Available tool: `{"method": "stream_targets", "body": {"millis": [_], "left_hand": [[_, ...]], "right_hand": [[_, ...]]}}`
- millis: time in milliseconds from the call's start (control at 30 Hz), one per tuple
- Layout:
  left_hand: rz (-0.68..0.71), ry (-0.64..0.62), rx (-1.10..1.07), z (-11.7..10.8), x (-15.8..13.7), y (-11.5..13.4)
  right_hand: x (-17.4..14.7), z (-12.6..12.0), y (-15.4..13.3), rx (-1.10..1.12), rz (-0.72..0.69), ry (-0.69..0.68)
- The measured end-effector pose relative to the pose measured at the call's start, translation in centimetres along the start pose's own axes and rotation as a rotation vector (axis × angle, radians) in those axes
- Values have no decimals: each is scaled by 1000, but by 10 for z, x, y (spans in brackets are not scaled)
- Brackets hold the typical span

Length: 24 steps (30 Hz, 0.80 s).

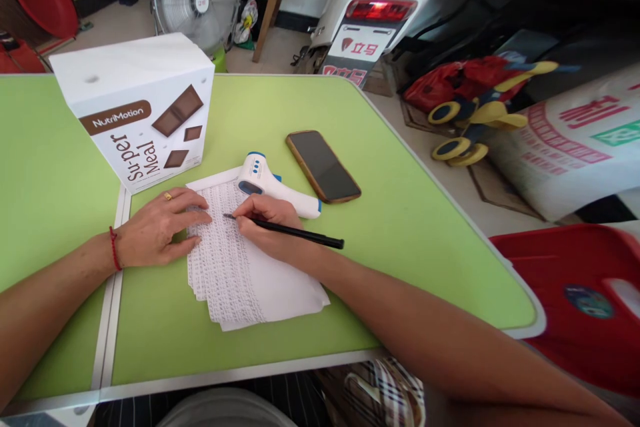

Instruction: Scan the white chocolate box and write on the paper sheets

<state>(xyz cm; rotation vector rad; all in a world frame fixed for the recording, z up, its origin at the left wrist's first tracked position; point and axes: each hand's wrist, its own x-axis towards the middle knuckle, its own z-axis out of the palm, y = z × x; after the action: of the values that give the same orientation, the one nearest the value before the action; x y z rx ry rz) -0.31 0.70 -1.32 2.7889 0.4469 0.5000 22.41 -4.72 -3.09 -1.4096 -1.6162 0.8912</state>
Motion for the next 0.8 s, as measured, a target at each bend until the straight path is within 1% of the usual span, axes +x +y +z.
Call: {"method": "stream_targets", "body": {"millis": [233,333,533,800], "left_hand": [[-9,-11,3,-1,1,0],[-5,-15,7,-1,0,0],[13,-4,17,-1,0,0],[2,-10,6,0,1,0]], "right_hand": [[2,-1,2,-30,10,-26],[2,0,3,-48,-14,-31],[1,1,4,-16,-57,-25],[1,-4,1,21,-58,-86]]}}
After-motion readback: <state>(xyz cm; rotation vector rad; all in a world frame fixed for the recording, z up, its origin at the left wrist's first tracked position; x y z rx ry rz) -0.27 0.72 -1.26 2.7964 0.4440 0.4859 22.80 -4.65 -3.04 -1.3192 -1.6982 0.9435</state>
